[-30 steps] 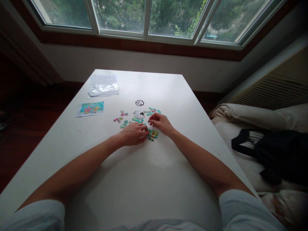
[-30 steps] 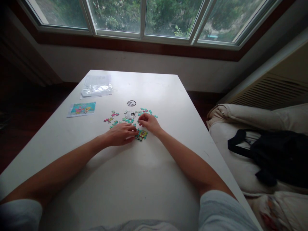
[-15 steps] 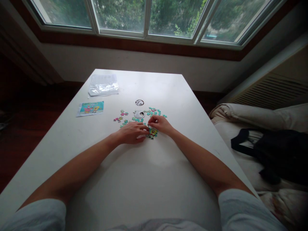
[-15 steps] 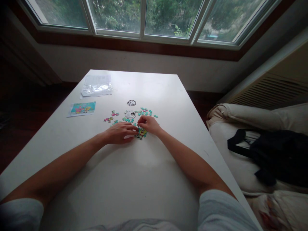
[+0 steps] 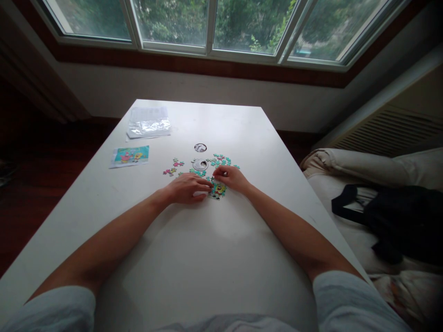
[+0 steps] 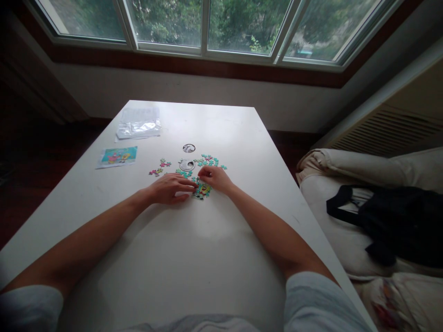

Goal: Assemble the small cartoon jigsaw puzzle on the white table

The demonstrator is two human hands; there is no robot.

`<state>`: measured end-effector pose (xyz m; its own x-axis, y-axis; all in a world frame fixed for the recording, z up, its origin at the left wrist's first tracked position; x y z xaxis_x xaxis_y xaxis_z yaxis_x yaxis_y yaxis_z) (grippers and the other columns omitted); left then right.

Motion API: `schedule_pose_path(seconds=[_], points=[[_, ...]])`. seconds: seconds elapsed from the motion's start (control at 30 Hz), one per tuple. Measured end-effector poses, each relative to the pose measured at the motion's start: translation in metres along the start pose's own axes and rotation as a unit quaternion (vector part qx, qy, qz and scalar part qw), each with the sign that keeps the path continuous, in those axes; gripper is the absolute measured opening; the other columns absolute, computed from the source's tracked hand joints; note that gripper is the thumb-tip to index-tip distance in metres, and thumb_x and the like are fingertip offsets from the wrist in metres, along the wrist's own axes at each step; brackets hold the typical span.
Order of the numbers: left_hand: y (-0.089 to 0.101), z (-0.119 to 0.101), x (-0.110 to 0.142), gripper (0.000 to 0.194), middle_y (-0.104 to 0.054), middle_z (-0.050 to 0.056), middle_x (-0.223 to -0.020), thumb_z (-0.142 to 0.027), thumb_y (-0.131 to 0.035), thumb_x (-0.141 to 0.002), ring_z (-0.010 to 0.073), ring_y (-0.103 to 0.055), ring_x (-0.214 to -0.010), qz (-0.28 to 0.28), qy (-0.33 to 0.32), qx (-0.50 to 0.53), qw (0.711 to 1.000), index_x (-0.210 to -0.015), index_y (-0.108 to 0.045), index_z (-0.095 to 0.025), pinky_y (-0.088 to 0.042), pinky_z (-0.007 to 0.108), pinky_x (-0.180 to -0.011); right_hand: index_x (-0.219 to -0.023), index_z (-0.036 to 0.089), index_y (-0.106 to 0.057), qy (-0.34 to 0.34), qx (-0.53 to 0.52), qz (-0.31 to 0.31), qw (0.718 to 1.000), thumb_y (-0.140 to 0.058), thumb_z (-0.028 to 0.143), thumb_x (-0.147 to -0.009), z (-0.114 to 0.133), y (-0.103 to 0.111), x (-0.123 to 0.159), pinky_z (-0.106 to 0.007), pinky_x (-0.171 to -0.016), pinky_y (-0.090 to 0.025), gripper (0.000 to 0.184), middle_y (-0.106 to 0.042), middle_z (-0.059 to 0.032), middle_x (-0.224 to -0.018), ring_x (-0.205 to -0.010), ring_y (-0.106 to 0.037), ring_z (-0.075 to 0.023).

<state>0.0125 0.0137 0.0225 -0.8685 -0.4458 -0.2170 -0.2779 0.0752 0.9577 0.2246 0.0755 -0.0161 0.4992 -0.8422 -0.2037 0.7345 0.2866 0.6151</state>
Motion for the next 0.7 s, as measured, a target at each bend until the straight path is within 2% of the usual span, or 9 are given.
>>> schedule_pose_path(seconds=[0.17, 0.47, 0.7], points=[[-0.0007, -0.0009, -0.0001, 0.028, -0.071, 0.001, -0.131, -0.034, -0.054, -0.096, 0.0212, -0.07, -0.103, 0.006, 0.011, -0.02, 1.0, -0.118, -0.071, -0.029, -0.049, 0.034, -0.089, -0.095, 0.022, -0.079, 0.024, 0.041, -0.006, 0.999, -0.067, 0.02, -0.084, 0.0045, 0.0012, -0.0003, -0.027, -0.071, -0.044, 0.017, -0.072, -0.0015, -0.081, -0.074, -0.061, -0.0153], [-0.0021, -0.0036, -0.0024, 0.028, -0.071, 0.001, -0.13, -0.034, -0.055, -0.096, 0.0212, -0.068, -0.102, -0.001, 0.016, -0.029, 0.999, -0.119, -0.071, -0.029, -0.048, 0.036, -0.092, -0.097, 0.02, -0.08, 0.022, 0.016, 0.009, 1.0, -0.066, 0.021, -0.085, 0.0006, 0.0031, -0.0051, -0.027, -0.07, -0.044, 0.017, -0.073, -0.0023, -0.085, -0.074, -0.06, -0.0148], [-0.0028, -0.0036, -0.0037, 0.028, -0.07, 0.001, -0.13, -0.033, -0.055, -0.096, 0.0209, -0.066, -0.103, 0.001, 0.014, -0.038, 0.999, -0.119, -0.071, -0.028, -0.048, 0.036, -0.091, -0.094, 0.021, -0.077, 0.075, 0.074, 0.002, 0.994, -0.065, 0.013, -0.085, 0.0105, 0.0005, -0.0048, -0.03, -0.078, -0.043, 0.017, -0.071, -0.0018, -0.08, -0.079, -0.059, -0.0176]])
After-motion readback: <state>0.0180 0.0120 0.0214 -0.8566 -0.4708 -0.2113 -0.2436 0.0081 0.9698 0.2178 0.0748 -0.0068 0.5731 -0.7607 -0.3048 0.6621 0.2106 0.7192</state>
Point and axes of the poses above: each hand's wrist, its own x-axis away from the middle knuckle, its own y-axis out of the back of the hand, z = x × y, the point moved 3 cm from there along -x, towards the middle knuckle
